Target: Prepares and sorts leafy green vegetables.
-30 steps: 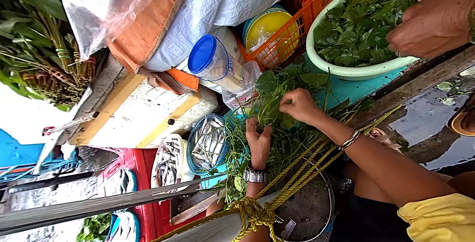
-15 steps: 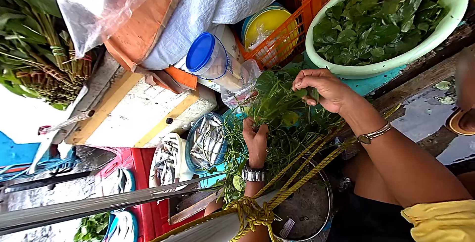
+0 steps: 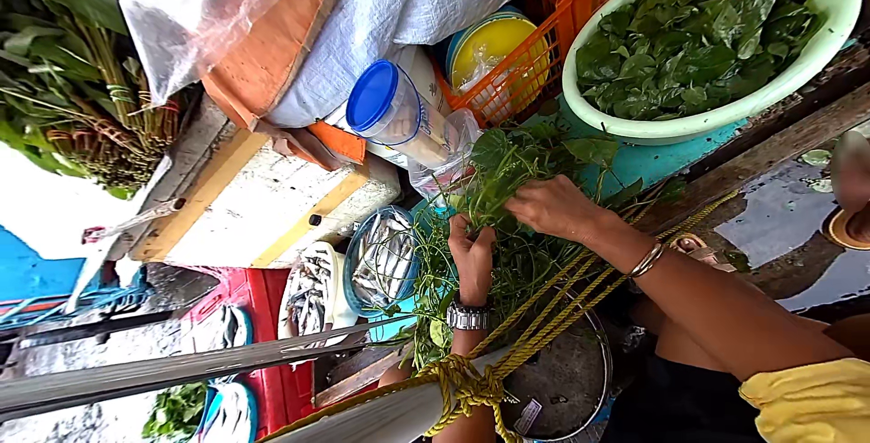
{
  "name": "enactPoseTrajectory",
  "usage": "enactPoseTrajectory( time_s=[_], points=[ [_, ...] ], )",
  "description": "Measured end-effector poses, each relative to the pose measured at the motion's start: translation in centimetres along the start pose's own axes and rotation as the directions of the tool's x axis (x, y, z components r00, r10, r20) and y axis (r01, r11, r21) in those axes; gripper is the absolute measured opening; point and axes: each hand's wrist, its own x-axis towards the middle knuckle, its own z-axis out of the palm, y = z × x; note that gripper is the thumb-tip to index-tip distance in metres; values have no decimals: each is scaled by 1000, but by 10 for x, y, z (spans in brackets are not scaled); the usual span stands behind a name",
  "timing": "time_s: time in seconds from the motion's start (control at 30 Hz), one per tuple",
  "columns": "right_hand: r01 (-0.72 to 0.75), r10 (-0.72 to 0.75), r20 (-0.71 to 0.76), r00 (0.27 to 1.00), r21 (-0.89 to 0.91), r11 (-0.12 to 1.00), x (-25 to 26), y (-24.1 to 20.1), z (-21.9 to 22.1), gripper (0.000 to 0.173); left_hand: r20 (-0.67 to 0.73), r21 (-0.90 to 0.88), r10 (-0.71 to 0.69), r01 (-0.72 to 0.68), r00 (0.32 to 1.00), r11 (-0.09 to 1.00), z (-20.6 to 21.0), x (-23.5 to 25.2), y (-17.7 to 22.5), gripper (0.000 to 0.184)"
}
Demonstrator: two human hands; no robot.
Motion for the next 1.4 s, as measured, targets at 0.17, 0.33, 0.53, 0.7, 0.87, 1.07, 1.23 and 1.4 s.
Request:
enactPoseTrajectory(
  time_s=[0.17, 0.33, 0.53, 0.7, 0.87, 1.07, 1.23, 1.4],
  points=[
    [-10, 13, 24, 1000, -105, 994, 1, -5, -3, 3, -11, -32, -15, 15, 1000, 999, 1, 1, -2, 28],
    [-185, 167, 141, 976, 122, 975, 6, -7, -11, 15, -9, -14, -27, 27, 1000, 1000, 0, 0, -1, 27],
    [-418, 336, 248, 909, 529, 739, 11, 8, -18, 17, -16, -45, -28, 27, 999, 999, 1, 2, -2, 27],
    [-329, 451, 105, 886, 828, 454, 9, 12, -41, 8, -34, -71, -37, 35, 999, 997, 0, 3, -3, 26],
    [-232, 497, 142, 856, 965, 124, -2, 25, -69, 8, -51, -136, -60, 53, 997, 989, 2, 2, -1, 23],
    [-342, 474, 224, 852, 922, 180, -7, 24, -71, 10, -74, -200, -97, 81, 992, 976, 2, 3, -1, 18],
    [-442, 299, 328, 896, 594, 672, 1, 0, -48, 9, -44, -196, -80, 70, 996, 978, 2, 3, -2, 23],
    [-548, 386, 445, 808, 330, 768, 16, -17, -31, 36, 30, -174, -2, 7, 1000, 985, 2, 2, -1, 23]
  ],
)
